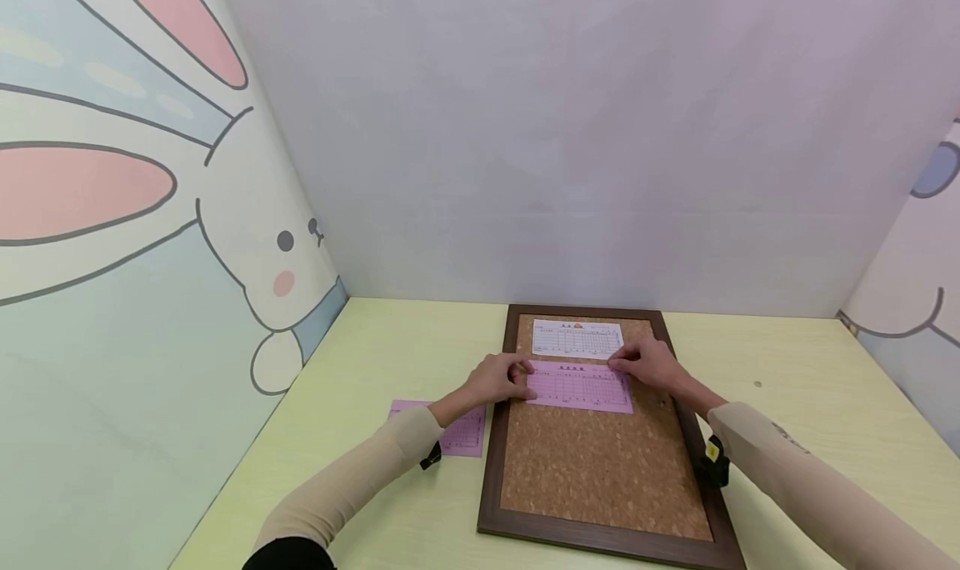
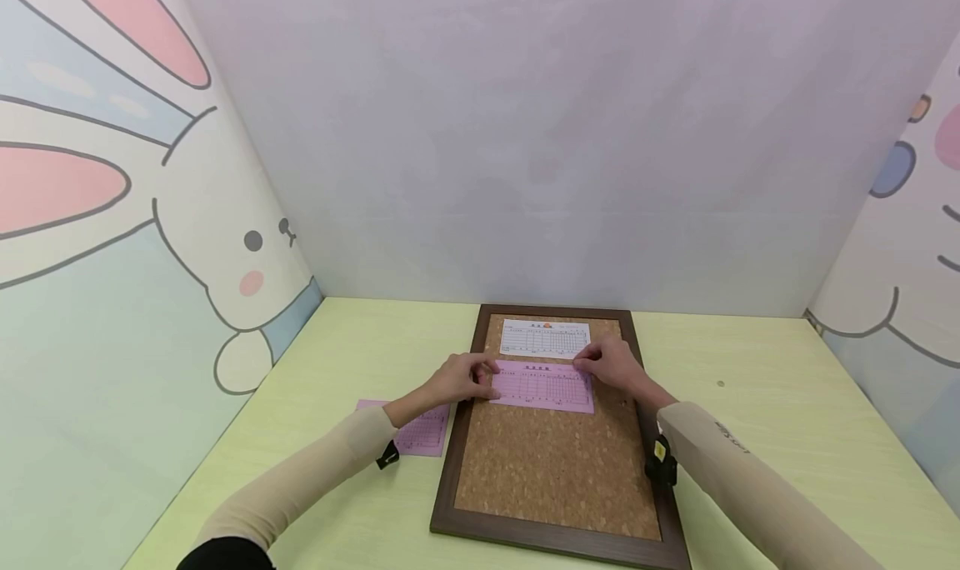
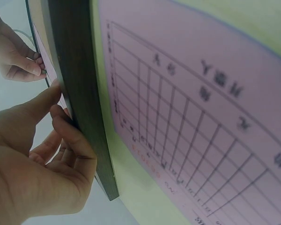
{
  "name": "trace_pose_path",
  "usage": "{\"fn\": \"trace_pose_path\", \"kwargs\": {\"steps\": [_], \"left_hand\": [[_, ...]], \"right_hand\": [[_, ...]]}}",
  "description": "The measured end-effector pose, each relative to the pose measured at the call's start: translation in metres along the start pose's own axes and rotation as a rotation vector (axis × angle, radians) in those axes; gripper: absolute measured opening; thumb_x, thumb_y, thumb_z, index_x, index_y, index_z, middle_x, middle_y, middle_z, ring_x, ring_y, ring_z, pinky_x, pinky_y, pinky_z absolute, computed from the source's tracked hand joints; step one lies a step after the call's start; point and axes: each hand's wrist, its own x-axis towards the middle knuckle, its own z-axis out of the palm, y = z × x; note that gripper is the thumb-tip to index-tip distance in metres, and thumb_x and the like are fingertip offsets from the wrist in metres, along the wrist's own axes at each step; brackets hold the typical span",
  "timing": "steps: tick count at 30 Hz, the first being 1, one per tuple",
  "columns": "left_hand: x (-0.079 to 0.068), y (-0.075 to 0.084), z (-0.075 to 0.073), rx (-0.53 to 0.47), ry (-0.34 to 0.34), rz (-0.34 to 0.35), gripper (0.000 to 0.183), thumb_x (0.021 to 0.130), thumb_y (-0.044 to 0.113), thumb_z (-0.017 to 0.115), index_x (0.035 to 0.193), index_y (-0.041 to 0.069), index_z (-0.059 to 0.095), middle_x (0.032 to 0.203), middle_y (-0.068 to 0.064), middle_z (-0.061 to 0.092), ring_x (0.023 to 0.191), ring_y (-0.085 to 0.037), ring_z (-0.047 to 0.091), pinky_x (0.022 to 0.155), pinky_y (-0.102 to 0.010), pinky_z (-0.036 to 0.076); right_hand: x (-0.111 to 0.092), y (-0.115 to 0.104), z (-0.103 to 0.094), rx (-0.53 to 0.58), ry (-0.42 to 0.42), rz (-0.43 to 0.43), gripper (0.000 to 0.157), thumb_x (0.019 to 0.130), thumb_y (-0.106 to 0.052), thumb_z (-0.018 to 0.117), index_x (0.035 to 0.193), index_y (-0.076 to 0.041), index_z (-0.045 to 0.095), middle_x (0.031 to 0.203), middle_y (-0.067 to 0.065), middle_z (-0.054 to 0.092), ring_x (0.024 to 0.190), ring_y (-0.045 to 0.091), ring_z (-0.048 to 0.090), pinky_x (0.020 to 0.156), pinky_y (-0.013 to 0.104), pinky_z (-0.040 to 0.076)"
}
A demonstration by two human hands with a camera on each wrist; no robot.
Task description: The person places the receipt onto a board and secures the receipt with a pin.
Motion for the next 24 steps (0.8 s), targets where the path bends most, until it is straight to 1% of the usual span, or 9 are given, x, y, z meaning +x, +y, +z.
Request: {"fn": "trace_pose_path", "kwargs": {"steps": [8, 16, 24], "left_hand": [[-0.0003, 0.0007, -0.0002, 0.006, -0.002, -0.002, 0.034, 0.085, 0.022, 0.084, 0.113, 0.009, 0.070, 0.076, 0.004, 0.065, 0.063, -0.004, 0.049, 0.057, -0.018, 0.036], [-0.0007, 0.0013, -0.0006, 0.007, -0.001, -0.002, 0.035, 0.085, 0.022, 0.085, 0.113, 0.009, 0.070, 0.076, 0.003, 0.066, 0.062, -0.004, 0.049, 0.056, -0.018, 0.036], [-0.0001, 0.0014, -0.0006, 0.008, 0.000, -0.001, 0.035, 0.085, 0.021, 0.085, 0.113, 0.008, 0.070, 0.076, 0.003, 0.066, 0.062, -0.005, 0.050, 0.056, -0.018, 0.036]], "right_hand": [[0.0003, 0.0005, 0.0013, -0.007, -0.005, -0.012, 0.017, 0.096, -0.012, 0.070, 0.101, 0.001, 0.079, 0.092, 0.011, 0.076, 0.077, 0.018, 0.056, 0.069, 0.031, 0.044], [0.0018, -0.0008, 0.0021, 0.002, 0.002, -0.011, 0.013, 0.093, -0.014, 0.076, 0.097, -0.003, 0.080, 0.090, 0.009, 0.076, 0.078, 0.018, 0.056, 0.069, 0.031, 0.043], [0.0064, -0.0032, 0.0019, -0.044, 0.031, -0.076, 0.009, 0.090, -0.009, 0.078, 0.092, -0.002, 0.080, 0.085, 0.009, 0.077, 0.072, 0.015, 0.056, 0.063, 0.025, 0.044]]}}
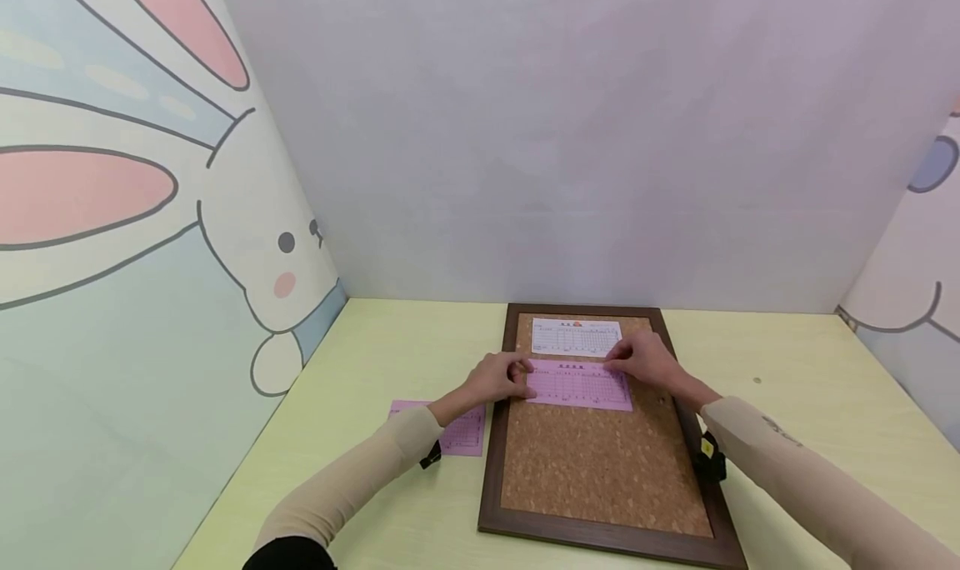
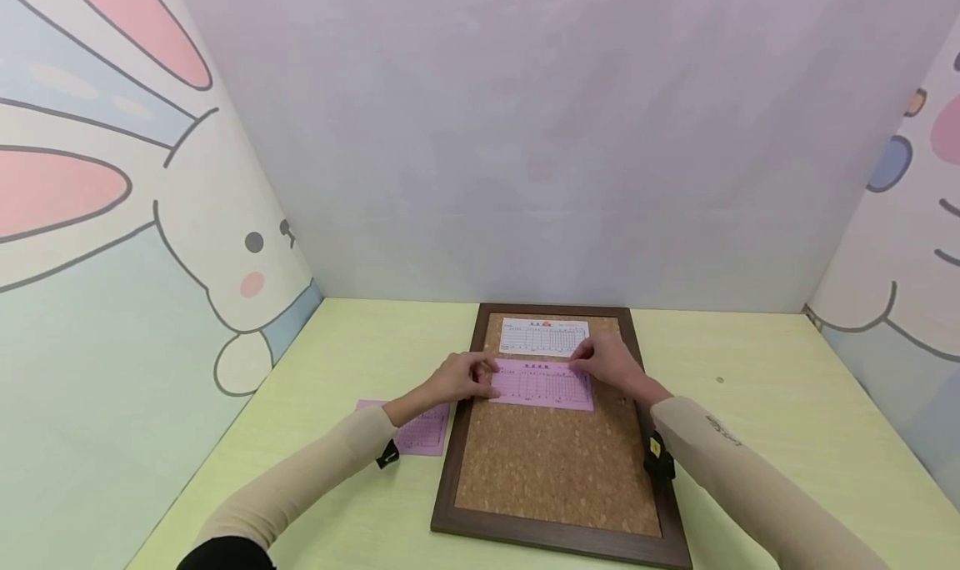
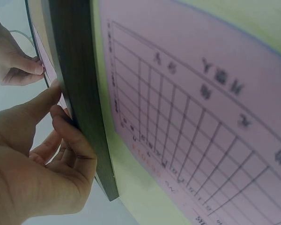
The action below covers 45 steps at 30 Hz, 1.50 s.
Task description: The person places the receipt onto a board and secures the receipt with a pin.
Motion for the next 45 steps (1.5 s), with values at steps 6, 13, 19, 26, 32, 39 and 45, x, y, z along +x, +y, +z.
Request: {"fn": "trace_pose_path", "kwargs": {"steps": [6, 13, 19, 26, 32, 39, 45], "left_hand": [[0.000, 0.000, 0.000, 0.000, -0.005, 0.002, 0.036, 0.085, 0.022, 0.085, 0.113, 0.007, 0.070, 0.077, 0.002, 0.067, 0.062, -0.005, 0.050, 0.056, -0.018, 0.037], [-0.001, 0.000, -0.002, -0.010, -0.009, -0.004, 0.035, 0.085, 0.021, 0.084, 0.114, 0.008, 0.070, 0.076, 0.003, 0.066, 0.062, -0.005, 0.050, 0.056, -0.018, 0.036], [-0.001, -0.001, 0.001, -0.009, -0.013, -0.012, 0.035, 0.086, 0.022, 0.084, 0.115, 0.008, 0.070, 0.076, 0.004, 0.064, 0.062, -0.004, 0.049, 0.056, -0.018, 0.036], [-0.002, 0.001, 0.004, -0.007, -0.016, 0.000, 0.035, 0.085, 0.021, 0.084, 0.114, 0.007, 0.069, 0.076, 0.004, 0.065, 0.062, -0.003, 0.050, 0.057, -0.018, 0.037], [-0.003, 0.003, 0.003, 0.002, -0.013, 0.000, 0.035, 0.085, 0.021, 0.085, 0.114, 0.006, 0.070, 0.076, 0.004, 0.066, 0.062, -0.003, 0.050, 0.057, -0.018, 0.037], [-0.003, 0.001, 0.003, 0.005, -0.011, 0.000, 0.035, 0.085, 0.021, 0.084, 0.114, 0.007, 0.070, 0.076, 0.003, 0.067, 0.062, -0.003, 0.050, 0.057, -0.017, 0.037], [-0.004, -0.002, 0.005, -0.017, -0.010, 0.007, 0.035, 0.085, 0.020, 0.085, 0.113, 0.006, 0.070, 0.077, 0.001, 0.068, 0.062, -0.004, 0.050, 0.057, -0.018, 0.037]], "right_hand": [[0.003, -0.001, -0.001, 0.002, 0.062, 0.006, 0.010, 0.093, -0.007, 0.073, 0.096, 0.000, 0.080, 0.090, 0.013, 0.077, 0.075, 0.017, 0.059, 0.066, 0.027, 0.046], [0.007, -0.009, 0.011, 0.065, 0.112, -0.046, 0.011, 0.092, -0.010, 0.075, 0.097, -0.002, 0.080, 0.093, 0.012, 0.077, 0.078, 0.016, 0.060, 0.068, 0.024, 0.046], [0.009, -0.018, 0.025, 0.037, 0.095, -0.069, 0.008, 0.091, -0.013, 0.077, 0.093, -0.007, 0.082, 0.091, 0.007, 0.078, 0.076, 0.012, 0.059, 0.066, 0.023, 0.044], [0.008, -0.021, 0.034, 0.011, 0.001, -0.029, 0.011, 0.095, -0.019, 0.073, 0.097, -0.011, 0.081, 0.096, 0.003, 0.077, 0.082, 0.013, 0.061, 0.071, 0.029, 0.049], [0.008, -0.020, 0.036, -0.024, 0.031, -0.063, 0.009, 0.094, -0.016, 0.074, 0.094, -0.011, 0.081, 0.093, 0.002, 0.077, 0.080, 0.012, 0.061, 0.071, 0.030, 0.050], [0.009, -0.018, 0.039, -0.052, 0.050, -0.087, 0.007, 0.092, -0.013, 0.076, 0.093, -0.010, 0.082, 0.091, 0.002, 0.078, 0.079, 0.010, 0.063, 0.071, 0.031, 0.052], [0.008, -0.021, 0.041, -0.107, 0.034, -0.074, 0.007, 0.092, -0.014, 0.076, 0.094, -0.011, 0.082, 0.092, 0.002, 0.078, 0.077, 0.010, 0.061, 0.070, 0.031, 0.052]]}}
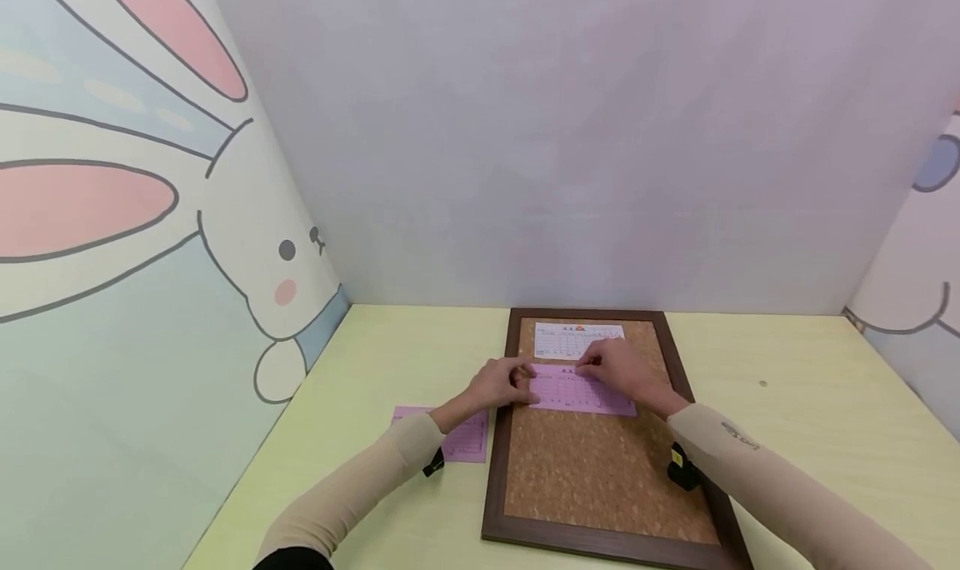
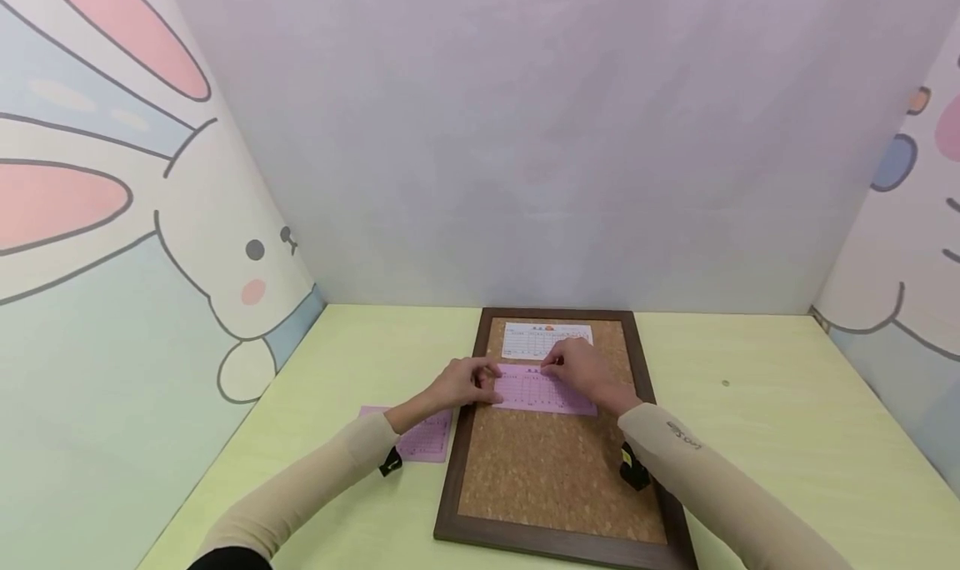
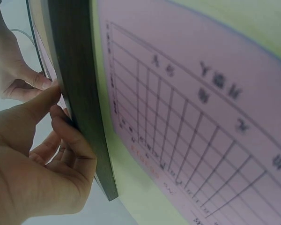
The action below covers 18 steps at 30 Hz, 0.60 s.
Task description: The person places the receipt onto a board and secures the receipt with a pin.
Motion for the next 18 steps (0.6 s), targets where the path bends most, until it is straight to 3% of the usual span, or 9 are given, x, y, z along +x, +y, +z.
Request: {"fn": "trace_pose_path", "kwargs": {"steps": [10, 18], "left_hand": [[0.001, 0.001, 0.002, 0.004, -0.008, 0.001, 0.034, 0.084, 0.020, 0.085, 0.112, 0.007, 0.070, 0.077, 0.002, 0.067, 0.061, -0.004, 0.051, 0.056, -0.018, 0.038], [0.003, 0.000, 0.000, 0.005, -0.003, 0.008, 0.034, 0.084, 0.019, 0.086, 0.112, 0.007, 0.070, 0.076, 0.001, 0.066, 0.059, -0.004, 0.050, 0.055, -0.017, 0.037]], "right_hand": [[0.000, 0.001, -0.001, 0.031, 0.009, -0.009, 0.005, 0.090, -0.010, 0.078, 0.091, -0.007, 0.082, 0.088, 0.004, 0.078, 0.076, 0.010, 0.063, 0.067, 0.028, 0.053], [0.010, 0.002, -0.006, 0.096, -0.051, -0.009, 0.005, 0.088, -0.009, 0.080, 0.087, -0.005, 0.082, 0.086, 0.006, 0.078, 0.072, 0.010, 0.057, 0.062, 0.022, 0.045]]}}
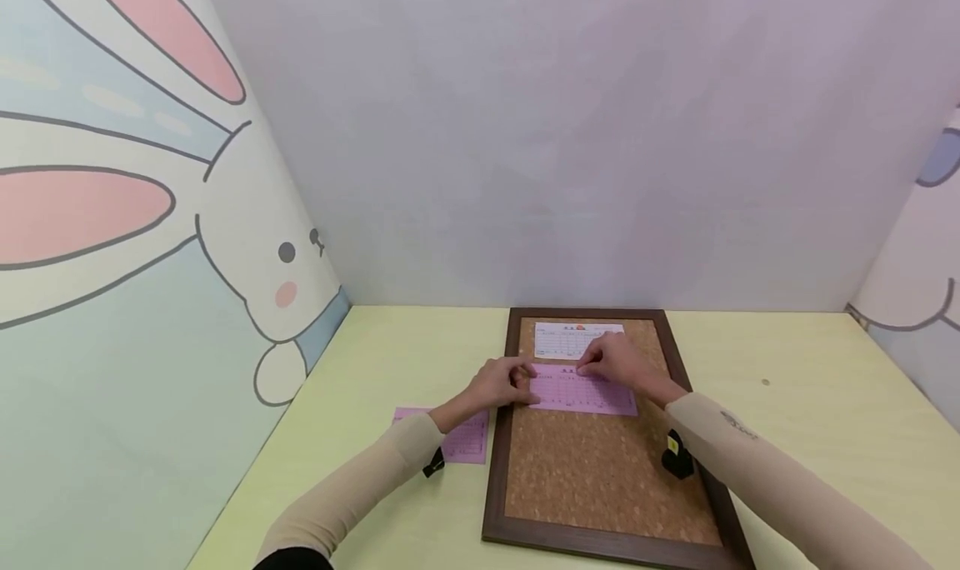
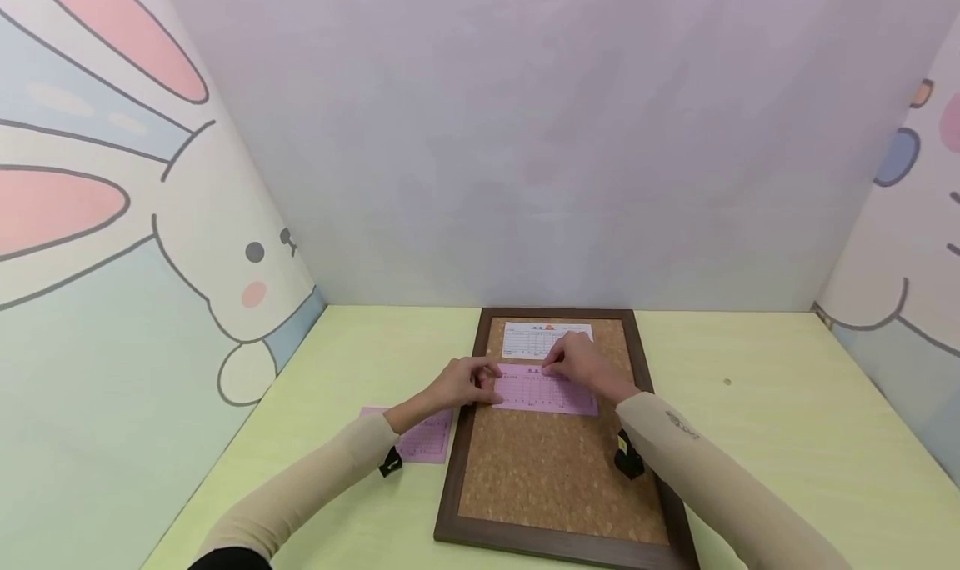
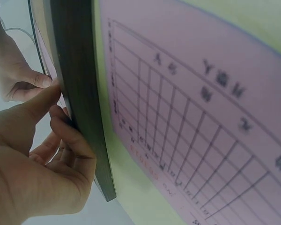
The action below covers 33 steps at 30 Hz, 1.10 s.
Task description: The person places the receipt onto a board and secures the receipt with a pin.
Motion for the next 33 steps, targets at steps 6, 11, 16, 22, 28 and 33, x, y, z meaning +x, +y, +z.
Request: {"fn": "trace_pose_path", "kwargs": {"steps": [6, 11, 16, 22, 28, 33], "left_hand": [[-0.001, 0.000, -0.002, -0.001, -0.009, -0.001, 0.033, 0.084, 0.018, 0.085, 0.112, 0.007, 0.070, 0.076, 0.000, 0.067, 0.059, -0.004, 0.050, 0.055, -0.017, 0.038], [-0.001, 0.001, -0.003, -0.005, -0.009, -0.013, 0.033, 0.083, 0.017, 0.086, 0.111, 0.007, 0.070, 0.076, 0.000, 0.068, 0.059, -0.004, 0.051, 0.055, -0.017, 0.038], [0.000, 0.002, -0.002, -0.007, -0.009, -0.017, 0.033, 0.083, 0.017, 0.086, 0.111, 0.007, 0.071, 0.077, -0.001, 0.069, 0.059, -0.004, 0.051, 0.056, -0.017, 0.039], [0.001, 0.002, -0.003, -0.005, -0.011, -0.027, 0.033, 0.083, 0.017, 0.086, 0.111, 0.008, 0.071, 0.076, 0.000, 0.068, 0.059, -0.004, 0.052, 0.056, -0.017, 0.039], [0.002, 0.001, -0.001, 0.003, -0.018, -0.033, 0.033, 0.084, 0.018, 0.085, 0.112, 0.008, 0.070, 0.074, 0.004, 0.064, 0.059, -0.003, 0.050, 0.055, -0.018, 0.038], [0.000, 0.000, 0.000, 0.001, -0.010, -0.031, 0.033, 0.084, 0.018, 0.085, 0.111, 0.008, 0.070, 0.073, 0.004, 0.064, 0.059, -0.004, 0.050, 0.055, -0.018, 0.037]], "right_hand": [[0.003, 0.001, -0.004, 0.051, -0.040, -0.025, 0.007, 0.087, -0.011, 0.081, 0.085, -0.004, 0.082, 0.085, 0.005, 0.078, 0.071, 0.008, 0.056, 0.062, 0.020, 0.045], [0.008, 0.005, -0.007, 0.050, -0.090, -0.035, 0.004, 0.086, -0.009, 0.081, 0.088, -0.005, 0.082, 0.084, 0.005, 0.078, 0.071, 0.008, 0.060, 0.063, 0.021, 0.048], [0.011, 0.004, -0.011, 0.028, -0.135, -0.031, 0.005, 0.084, -0.008, 0.082, 0.087, -0.005, 0.082, 0.084, 0.006, 0.078, 0.070, 0.008, 0.061, 0.064, 0.022, 0.050], [0.014, -0.001, -0.015, 0.022, -0.160, -0.016, 0.005, 0.084, -0.007, 0.082, 0.087, -0.004, 0.082, 0.085, 0.006, 0.078, 0.072, 0.009, 0.060, 0.065, 0.023, 0.050], [0.010, -0.003, -0.016, 0.004, -0.164, -0.019, 0.004, 0.086, -0.006, 0.081, 0.089, -0.003, 0.081, 0.087, 0.007, 0.077, 0.074, 0.008, 0.062, 0.067, 0.023, 0.051], [0.005, 0.001, -0.015, 0.055, -0.188, -0.030, 0.008, 0.090, -0.007, 0.076, 0.095, -0.002, 0.081, 0.090, 0.009, 0.079, 0.073, 0.008, 0.060, 0.065, 0.023, 0.049]]}}
